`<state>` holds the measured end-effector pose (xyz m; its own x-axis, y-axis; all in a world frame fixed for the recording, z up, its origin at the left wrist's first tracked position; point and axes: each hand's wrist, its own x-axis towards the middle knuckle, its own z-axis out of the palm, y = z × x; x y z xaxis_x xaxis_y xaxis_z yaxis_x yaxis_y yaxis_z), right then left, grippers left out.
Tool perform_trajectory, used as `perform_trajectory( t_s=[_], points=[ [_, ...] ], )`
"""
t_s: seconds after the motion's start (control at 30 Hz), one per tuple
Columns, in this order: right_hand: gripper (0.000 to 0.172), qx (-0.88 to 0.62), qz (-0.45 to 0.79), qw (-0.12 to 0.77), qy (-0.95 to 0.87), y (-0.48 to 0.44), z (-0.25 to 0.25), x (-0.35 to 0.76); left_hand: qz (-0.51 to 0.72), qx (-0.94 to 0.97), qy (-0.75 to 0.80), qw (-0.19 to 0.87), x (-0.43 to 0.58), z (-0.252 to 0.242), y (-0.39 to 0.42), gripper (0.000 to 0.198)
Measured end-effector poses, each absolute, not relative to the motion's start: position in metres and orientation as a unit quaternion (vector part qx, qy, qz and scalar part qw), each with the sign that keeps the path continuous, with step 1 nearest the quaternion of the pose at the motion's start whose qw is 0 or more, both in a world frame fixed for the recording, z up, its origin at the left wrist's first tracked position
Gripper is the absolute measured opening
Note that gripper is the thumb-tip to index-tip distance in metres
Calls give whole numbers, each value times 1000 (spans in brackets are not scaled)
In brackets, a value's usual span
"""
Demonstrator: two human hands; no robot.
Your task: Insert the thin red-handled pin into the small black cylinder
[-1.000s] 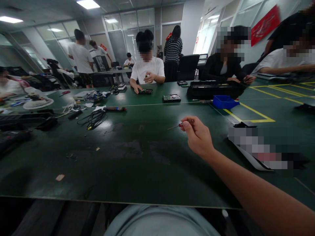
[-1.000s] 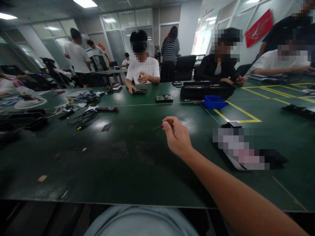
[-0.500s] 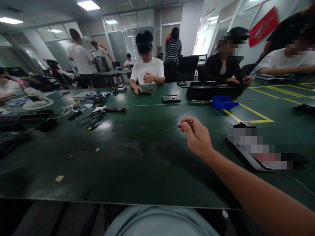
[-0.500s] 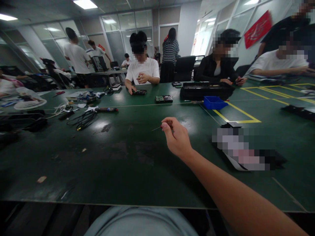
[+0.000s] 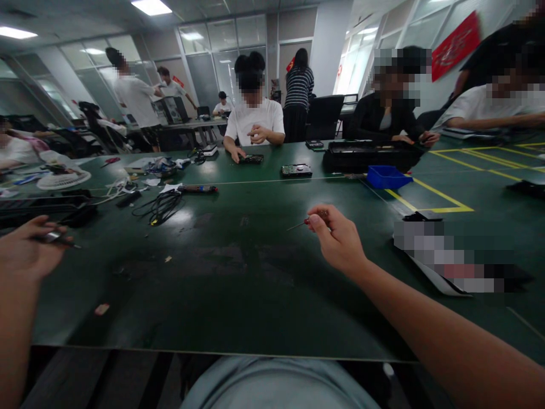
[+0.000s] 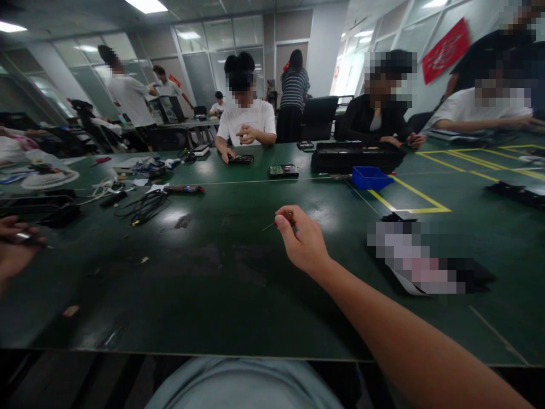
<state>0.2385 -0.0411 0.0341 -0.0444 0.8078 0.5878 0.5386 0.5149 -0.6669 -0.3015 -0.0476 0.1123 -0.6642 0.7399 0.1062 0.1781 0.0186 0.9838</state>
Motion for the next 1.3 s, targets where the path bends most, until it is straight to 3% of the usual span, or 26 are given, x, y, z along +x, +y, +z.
perform_trajectory(
  t_s=[0.13,0.27,0.4,0.63,0.77,0.87,1.03,1.3],
  points=[
    [23,-474,133,499,-713,-41,34,240,607,338,626,355,-248,105,-15,40],
    [23,-476,127,493,-717,-41,36,241,490,433,599,462,-169,99,-6,31],
    [23,-476,116,490,-721,-44,39,240,379,543,505,554,-98,86,-6,35],
    [24,-479,100,482,-727,-48,45,238,283,680,430,521,-2,65,-12,50],
    [22,-480,93,491,-721,-48,44,239,292,707,452,459,27,50,-18,43],
    [21,-477,83,498,-720,-48,44,239,287,750,456,384,32,38,-23,35],
    [21,-475,89,514,-709,-48,42,237,262,823,408,295,21,19,-20,38],
    [23,-470,150,521,-697,-47,37,236,276,820,412,286,16,10,-15,42]
  ],
)
